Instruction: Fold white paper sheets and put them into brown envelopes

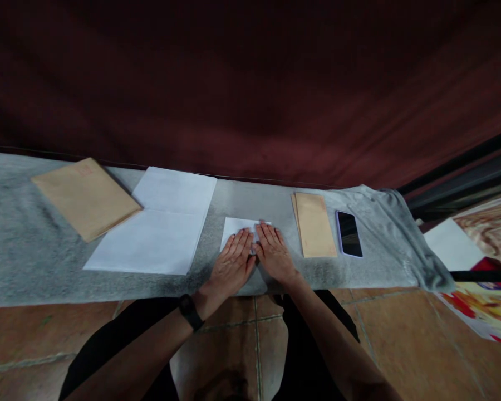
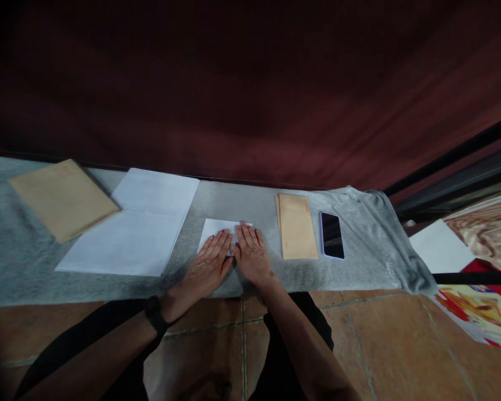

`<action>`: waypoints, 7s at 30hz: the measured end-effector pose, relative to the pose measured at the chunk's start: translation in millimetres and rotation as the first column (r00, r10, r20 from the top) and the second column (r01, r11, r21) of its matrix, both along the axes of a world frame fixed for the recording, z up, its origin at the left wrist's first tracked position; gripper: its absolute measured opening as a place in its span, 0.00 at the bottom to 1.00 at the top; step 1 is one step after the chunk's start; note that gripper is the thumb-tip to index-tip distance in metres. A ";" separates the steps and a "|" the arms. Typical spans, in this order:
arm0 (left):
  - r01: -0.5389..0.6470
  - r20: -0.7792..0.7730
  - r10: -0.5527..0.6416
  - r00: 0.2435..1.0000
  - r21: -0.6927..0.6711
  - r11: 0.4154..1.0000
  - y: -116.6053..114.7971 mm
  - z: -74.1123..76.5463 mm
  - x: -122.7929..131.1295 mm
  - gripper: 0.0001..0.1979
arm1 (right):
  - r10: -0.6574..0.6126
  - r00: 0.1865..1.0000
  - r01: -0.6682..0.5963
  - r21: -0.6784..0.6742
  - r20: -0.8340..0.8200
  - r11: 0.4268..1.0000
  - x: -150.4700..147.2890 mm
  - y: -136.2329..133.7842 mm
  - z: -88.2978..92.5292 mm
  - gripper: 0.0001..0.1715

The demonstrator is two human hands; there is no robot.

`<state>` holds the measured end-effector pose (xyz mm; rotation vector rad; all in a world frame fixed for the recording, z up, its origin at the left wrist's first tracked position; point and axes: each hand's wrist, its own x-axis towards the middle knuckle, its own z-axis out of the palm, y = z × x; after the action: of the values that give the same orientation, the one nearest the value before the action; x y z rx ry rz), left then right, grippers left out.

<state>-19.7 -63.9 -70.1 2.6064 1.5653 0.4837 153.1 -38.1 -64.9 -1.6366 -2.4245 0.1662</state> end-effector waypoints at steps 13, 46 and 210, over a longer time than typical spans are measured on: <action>-0.122 -0.018 0.122 0.992 -0.014 0.992 8.4 7.5 -16.8 0.38 | -0.070 0.997 0.071 0.053 -0.019 0.996 21.1 4.5 -8.0 0.34; -0.037 -0.056 0.033 0.998 -0.090 0.995 22.5 14.7 -32.6 0.31 | -0.118 0.988 0.118 -0.006 -0.102 0.993 9.2 29.7 6.7 0.29; -0.111 -0.065 0.109 0.992 -0.020 0.994 -7.8 -0.5 -10.9 0.30 | -0.178 0.983 0.181 0.087 -0.047 0.980 -0.3 -35.4 -17.2 0.34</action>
<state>-30.6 -71.8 -70.6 2.5526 1.7306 0.3907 152.8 -73.5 -82.1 -1.7826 -2.2075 0.0572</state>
